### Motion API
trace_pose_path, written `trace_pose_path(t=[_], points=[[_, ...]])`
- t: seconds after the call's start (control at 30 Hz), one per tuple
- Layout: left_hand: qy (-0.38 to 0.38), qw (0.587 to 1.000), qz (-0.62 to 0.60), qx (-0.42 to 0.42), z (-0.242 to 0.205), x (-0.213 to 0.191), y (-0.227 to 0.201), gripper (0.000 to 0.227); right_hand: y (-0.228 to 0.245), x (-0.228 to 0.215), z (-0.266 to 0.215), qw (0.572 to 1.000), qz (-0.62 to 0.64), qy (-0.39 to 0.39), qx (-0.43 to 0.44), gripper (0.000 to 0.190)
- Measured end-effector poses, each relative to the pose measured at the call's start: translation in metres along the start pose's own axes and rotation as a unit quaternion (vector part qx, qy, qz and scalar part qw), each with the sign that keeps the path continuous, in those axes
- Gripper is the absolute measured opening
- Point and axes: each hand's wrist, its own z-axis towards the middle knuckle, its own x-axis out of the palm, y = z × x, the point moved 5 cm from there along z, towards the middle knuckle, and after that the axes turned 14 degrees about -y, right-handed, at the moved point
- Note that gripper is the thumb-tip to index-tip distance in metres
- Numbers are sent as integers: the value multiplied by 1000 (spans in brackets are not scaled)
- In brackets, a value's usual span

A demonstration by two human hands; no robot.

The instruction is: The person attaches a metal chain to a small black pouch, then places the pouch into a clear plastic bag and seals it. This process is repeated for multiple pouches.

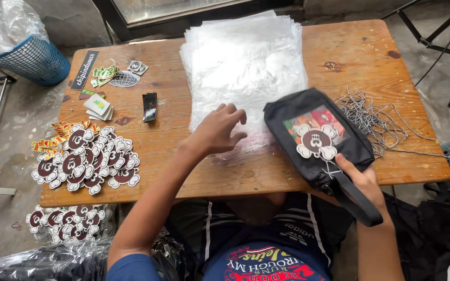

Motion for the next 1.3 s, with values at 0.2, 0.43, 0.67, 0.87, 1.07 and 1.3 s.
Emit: trace_pose_path(t=[0.2,0.43,0.67,0.87,1.07,1.3], points=[[18,1000,-18,1,7,16,15,20,-17,-14,0,999,18,-5,40,51],[-56,998,-23,21,12,14,13,7,-5,-29,-5,995,91,43,-13,56],[-255,964,-76,-5,17,-14,-24,9,-24,-24,1,995,60,83,3,56],[-248,968,-19,-20,10,-9,-44,7,-17,20,-6,972,205,110,15,40],[-226,974,-23,-11,0,-19,-67,5,-34,60,29,960,238,144,23,37],[-209,977,-41,12,-4,-21,-93,4,-26,109,57,959,198,201,37,40]])
